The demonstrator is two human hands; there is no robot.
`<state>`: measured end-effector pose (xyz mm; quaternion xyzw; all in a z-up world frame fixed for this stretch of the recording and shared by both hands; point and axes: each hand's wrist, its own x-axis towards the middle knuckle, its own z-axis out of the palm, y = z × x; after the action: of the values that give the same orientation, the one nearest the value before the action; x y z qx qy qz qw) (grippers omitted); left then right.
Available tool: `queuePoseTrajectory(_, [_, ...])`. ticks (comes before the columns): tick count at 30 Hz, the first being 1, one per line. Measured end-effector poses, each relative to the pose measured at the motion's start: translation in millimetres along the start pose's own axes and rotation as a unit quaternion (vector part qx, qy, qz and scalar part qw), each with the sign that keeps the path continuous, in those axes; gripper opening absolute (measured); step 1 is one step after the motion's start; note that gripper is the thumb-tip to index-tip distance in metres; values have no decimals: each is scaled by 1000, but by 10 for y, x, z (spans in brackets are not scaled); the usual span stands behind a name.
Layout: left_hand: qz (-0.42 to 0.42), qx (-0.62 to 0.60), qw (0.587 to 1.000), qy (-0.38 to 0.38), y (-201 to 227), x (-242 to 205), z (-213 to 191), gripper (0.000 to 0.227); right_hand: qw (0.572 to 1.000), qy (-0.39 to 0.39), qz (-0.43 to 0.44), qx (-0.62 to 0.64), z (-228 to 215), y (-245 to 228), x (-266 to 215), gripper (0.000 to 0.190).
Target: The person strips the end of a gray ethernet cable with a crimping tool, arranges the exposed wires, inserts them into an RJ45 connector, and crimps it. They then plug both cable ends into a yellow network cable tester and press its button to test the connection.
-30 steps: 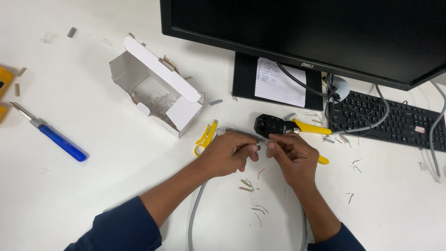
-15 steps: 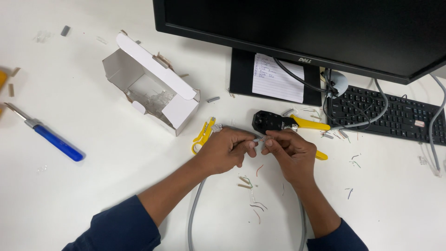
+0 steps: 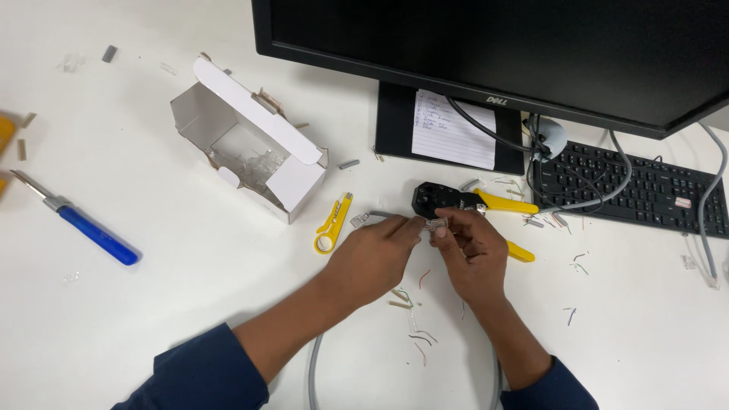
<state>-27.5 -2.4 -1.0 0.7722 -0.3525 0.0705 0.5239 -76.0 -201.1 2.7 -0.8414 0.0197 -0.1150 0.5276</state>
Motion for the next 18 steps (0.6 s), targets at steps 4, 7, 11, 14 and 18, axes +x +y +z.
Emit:
queuePoseTrajectory(4, [21,94,995,9,155,0,-62,32,998,14,-54,-10,36,-221,28,35])
queuePoseTrajectory(7, [32,111,991,62,194,11,-76,27,988,7,-111,-105,41,-366,59,40])
queuePoseTrajectory(11, [-1,56,997,59,194,27,-97,12,946,-19,-107,-305,85,-438,72,47])
queuePoseTrajectory(14, [-1,-23,999,25,170,8,-57,18,946,-36,-104,-306,71,-398,35,52])
queuePoseTrajectory(18, [-37,-175,983,-42,42,20,-7,27,938,-55,-118,-321,106,-397,4,57])
